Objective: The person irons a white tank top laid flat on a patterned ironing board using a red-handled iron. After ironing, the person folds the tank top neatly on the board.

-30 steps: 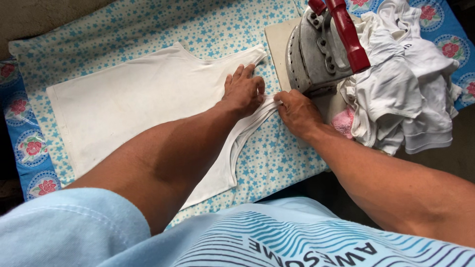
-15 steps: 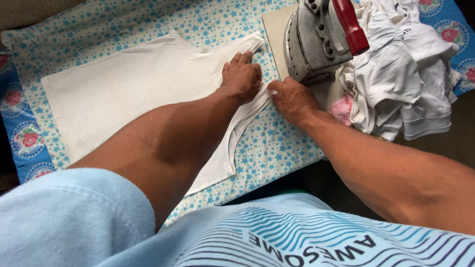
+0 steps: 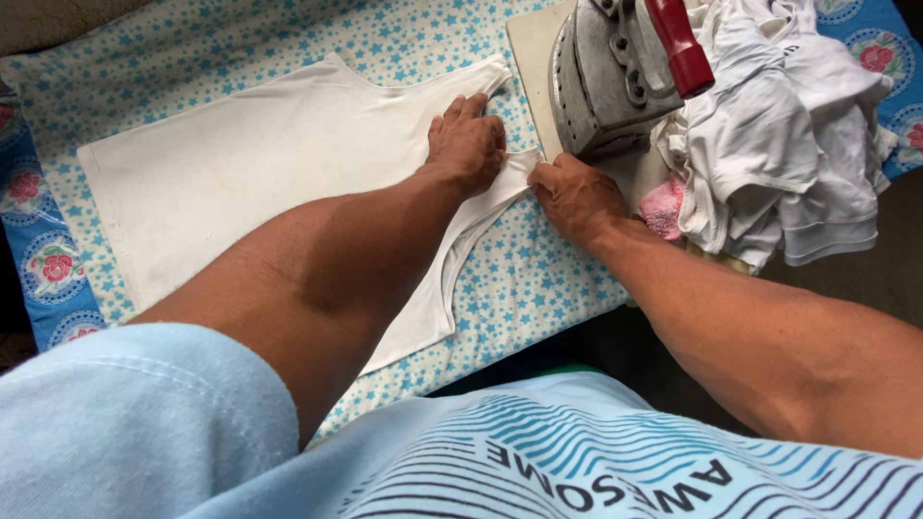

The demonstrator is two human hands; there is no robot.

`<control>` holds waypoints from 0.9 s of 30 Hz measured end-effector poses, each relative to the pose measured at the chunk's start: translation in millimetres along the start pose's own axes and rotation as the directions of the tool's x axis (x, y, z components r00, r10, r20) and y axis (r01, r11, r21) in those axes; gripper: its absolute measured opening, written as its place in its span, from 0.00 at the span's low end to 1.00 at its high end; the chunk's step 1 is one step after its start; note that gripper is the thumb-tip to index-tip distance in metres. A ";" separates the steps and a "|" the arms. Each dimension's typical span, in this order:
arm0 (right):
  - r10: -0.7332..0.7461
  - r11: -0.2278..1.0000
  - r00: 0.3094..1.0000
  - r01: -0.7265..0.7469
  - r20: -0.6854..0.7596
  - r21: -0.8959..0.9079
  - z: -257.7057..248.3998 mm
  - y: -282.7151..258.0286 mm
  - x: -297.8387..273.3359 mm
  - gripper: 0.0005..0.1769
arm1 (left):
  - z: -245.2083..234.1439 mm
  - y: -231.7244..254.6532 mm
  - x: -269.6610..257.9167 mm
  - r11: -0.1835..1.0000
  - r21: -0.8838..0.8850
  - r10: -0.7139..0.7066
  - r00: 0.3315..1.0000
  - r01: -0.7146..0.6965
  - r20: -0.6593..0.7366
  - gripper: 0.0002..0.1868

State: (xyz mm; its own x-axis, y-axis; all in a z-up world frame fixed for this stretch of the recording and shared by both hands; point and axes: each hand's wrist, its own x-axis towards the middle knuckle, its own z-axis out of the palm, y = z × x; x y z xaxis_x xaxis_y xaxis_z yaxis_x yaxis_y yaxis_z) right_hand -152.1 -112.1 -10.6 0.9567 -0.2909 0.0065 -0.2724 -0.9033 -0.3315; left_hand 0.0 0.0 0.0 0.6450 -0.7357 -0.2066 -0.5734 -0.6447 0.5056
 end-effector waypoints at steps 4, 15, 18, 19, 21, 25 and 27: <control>0.047 0.999 0.998 -0.047 0.032 -0.027 -1.3 -4.0 -3.4 0.09 | 7.6 -3.6 -0.7 1.000 -0.010 0.016 0.998 -0.017 -0.056 0.13; 0.094 0.989 0.991 -0.104 0.100 0.105 -23.0 -24.3 -5.6 0.20 | 14.4 5.6 -8.9 1.000 -0.010 -0.018 0.999 0.018 -0.040 0.36; 0.137 0.987 0.978 -0.148 0.158 0.058 -29.8 -30.5 -1.1 0.25 | 21.3 0.3 -12.9 1.000 0.008 -0.006 0.996 0.007 -0.085 0.46; 0.164 0.984 0.968 -0.173 0.190 0.032 -31.1 -32.1 1.0 0.25 | 24.6 -1.8 -17.1 1.000 0.019 -0.010 0.997 0.011 -0.077 0.48; 0.218 0.975 0.950 -0.224 0.221 -0.001 -34.2 -32.0 5.4 0.27 | 32.2 -6.6 -26.9 0.999 0.029 -0.025 0.996 0.027 -0.089 0.51; 0.226 0.974 0.947 -0.223 0.228 -0.041 -31.4 -27.6 9.2 0.29 | 48.6 -16.8 -43.9 0.996 0.059 -0.054 0.990 0.062 -0.130 0.53; 0.135 0.990 0.983 -0.140 0.124 0.027 -25.5 -25.7 8.5 0.27 | 53.5 -20.3 -49.8 0.993 0.088 -0.065 0.991 0.076 -0.120 0.54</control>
State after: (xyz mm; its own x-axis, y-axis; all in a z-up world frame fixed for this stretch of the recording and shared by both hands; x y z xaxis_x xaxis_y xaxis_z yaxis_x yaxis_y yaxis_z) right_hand -139.6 -99.4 22.0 0.9163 -0.3691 -0.1553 -0.4005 -0.8448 -0.3549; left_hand -47.5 38.6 -44.7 0.7371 -0.6617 -0.1373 -0.5646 -0.7146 0.4129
